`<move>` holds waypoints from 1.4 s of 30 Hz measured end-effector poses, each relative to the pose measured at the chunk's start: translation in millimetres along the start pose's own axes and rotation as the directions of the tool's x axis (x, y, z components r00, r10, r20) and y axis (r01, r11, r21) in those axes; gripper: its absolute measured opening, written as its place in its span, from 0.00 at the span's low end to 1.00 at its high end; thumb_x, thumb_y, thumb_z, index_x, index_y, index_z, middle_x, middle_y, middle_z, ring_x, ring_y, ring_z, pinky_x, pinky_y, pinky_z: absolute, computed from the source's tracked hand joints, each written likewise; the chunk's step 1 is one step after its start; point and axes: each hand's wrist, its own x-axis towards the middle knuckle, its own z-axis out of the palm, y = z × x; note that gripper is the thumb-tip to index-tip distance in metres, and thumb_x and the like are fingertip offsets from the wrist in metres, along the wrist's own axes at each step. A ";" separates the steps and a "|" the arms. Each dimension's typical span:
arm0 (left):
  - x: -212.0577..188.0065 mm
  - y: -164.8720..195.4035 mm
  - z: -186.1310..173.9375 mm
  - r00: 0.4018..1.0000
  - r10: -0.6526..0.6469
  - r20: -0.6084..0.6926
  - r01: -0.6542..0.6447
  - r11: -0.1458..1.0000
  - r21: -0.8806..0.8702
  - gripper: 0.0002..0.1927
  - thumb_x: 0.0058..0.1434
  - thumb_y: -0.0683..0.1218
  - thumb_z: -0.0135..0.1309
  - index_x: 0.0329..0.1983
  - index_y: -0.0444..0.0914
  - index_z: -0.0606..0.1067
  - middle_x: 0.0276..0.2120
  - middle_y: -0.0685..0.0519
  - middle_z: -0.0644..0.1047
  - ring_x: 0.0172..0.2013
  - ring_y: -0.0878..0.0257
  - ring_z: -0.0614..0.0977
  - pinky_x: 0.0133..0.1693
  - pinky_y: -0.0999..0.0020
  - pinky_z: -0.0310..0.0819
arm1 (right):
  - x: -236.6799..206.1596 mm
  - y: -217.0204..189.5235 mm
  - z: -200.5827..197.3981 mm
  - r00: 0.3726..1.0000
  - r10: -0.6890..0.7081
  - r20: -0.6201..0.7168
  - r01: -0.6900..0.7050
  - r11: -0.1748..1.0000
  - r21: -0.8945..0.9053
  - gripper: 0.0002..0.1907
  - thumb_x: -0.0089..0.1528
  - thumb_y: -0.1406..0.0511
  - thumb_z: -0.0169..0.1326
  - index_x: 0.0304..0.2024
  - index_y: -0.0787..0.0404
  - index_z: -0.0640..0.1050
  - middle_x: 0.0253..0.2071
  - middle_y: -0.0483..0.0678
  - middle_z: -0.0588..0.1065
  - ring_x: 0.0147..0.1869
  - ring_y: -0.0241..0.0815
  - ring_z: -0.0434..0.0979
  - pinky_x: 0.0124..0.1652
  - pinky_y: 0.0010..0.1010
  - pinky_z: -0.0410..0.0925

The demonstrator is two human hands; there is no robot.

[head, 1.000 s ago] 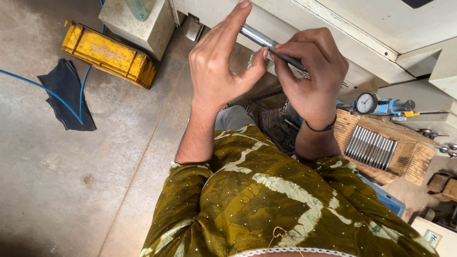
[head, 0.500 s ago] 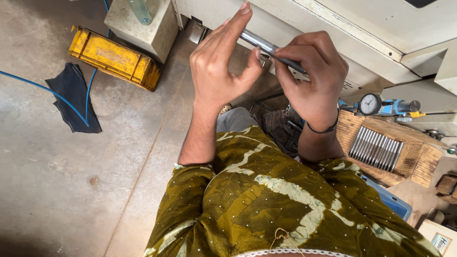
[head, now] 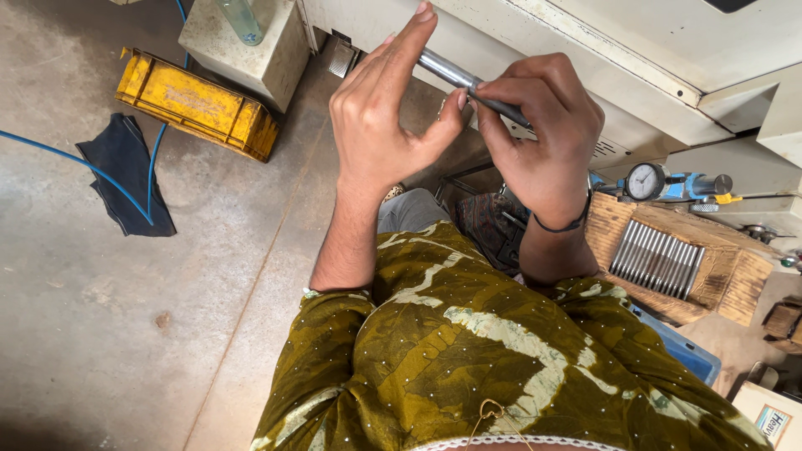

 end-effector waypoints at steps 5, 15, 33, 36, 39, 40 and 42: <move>0.4 -1.7 1.2 1.000 0.003 -0.003 -0.003 1.000 0.011 0.31 0.63 0.50 0.66 0.68 0.39 0.70 0.62 0.48 0.77 0.60 0.55 0.84 0.64 0.56 0.77 | -0.1 0.1 1.1 1.000 0.002 0.005 -0.002 0.999 -0.033 0.12 0.64 0.76 0.70 0.46 0.60 0.82 0.46 0.45 0.74 0.40 0.36 0.81 0.36 0.26 0.73; 0.1 -2.2 -0.8 1.000 0.001 0.004 -0.001 1.000 0.007 0.31 0.63 0.49 0.65 0.68 0.39 0.70 0.63 0.50 0.78 0.58 0.56 0.84 0.64 0.56 0.77 | -1.4 1.8 1.2 1.000 0.001 0.004 -0.001 1.000 -0.024 0.11 0.65 0.75 0.69 0.46 0.60 0.82 0.46 0.45 0.74 0.40 0.35 0.82 0.36 0.26 0.73; 0.1 -3.2 0.6 1.000 0.005 -0.001 -0.005 0.999 0.050 0.32 0.62 0.50 0.64 0.68 0.41 0.70 0.61 0.51 0.79 0.58 0.57 0.86 0.64 0.55 0.76 | -0.7 2.0 1.9 1.000 -0.010 0.001 0.010 0.999 -0.035 0.12 0.65 0.75 0.70 0.46 0.60 0.82 0.46 0.46 0.74 0.40 0.36 0.81 0.35 0.26 0.73; 0.3 -4.4 2.0 1.000 0.006 -0.001 -0.006 0.998 0.063 0.31 0.62 0.51 0.64 0.68 0.42 0.70 0.60 0.53 0.79 0.57 0.58 0.86 0.65 0.54 0.76 | -3.3 2.1 2.2 1.000 -0.009 0.000 0.009 0.999 -0.049 0.12 0.65 0.75 0.70 0.46 0.60 0.82 0.46 0.46 0.74 0.40 0.36 0.81 0.35 0.26 0.72; -1.4 -5.4 2.6 1.000 0.011 -0.003 -0.011 0.999 0.031 0.32 0.61 0.51 0.63 0.68 0.41 0.70 0.61 0.51 0.79 0.58 0.56 0.85 0.64 0.54 0.76 | -5.0 4.0 3.4 1.000 -0.006 -0.006 0.006 0.998 -0.063 0.11 0.65 0.75 0.69 0.46 0.59 0.82 0.46 0.45 0.74 0.40 0.36 0.82 0.35 0.26 0.72; -1.1 -6.2 3.5 1.000 0.011 -0.003 -0.010 0.999 0.037 0.32 0.61 0.51 0.64 0.68 0.41 0.70 0.60 0.51 0.79 0.57 0.57 0.86 0.65 0.53 0.76 | -4.7 5.4 4.0 1.000 -0.009 -0.005 0.009 0.998 -0.066 0.11 0.65 0.75 0.69 0.46 0.59 0.81 0.46 0.45 0.74 0.40 0.36 0.81 0.35 0.26 0.72; 0.1 -7.9 5.5 1.000 0.009 -0.006 -0.008 0.999 0.053 0.31 0.62 0.51 0.64 0.67 0.40 0.71 0.60 0.51 0.79 0.56 0.57 0.86 0.67 0.52 0.76 | -2.7 8.7 6.8 1.000 -0.025 -0.005 0.025 0.998 -0.062 0.11 0.65 0.75 0.70 0.45 0.59 0.81 0.45 0.46 0.74 0.39 0.36 0.81 0.34 0.25 0.71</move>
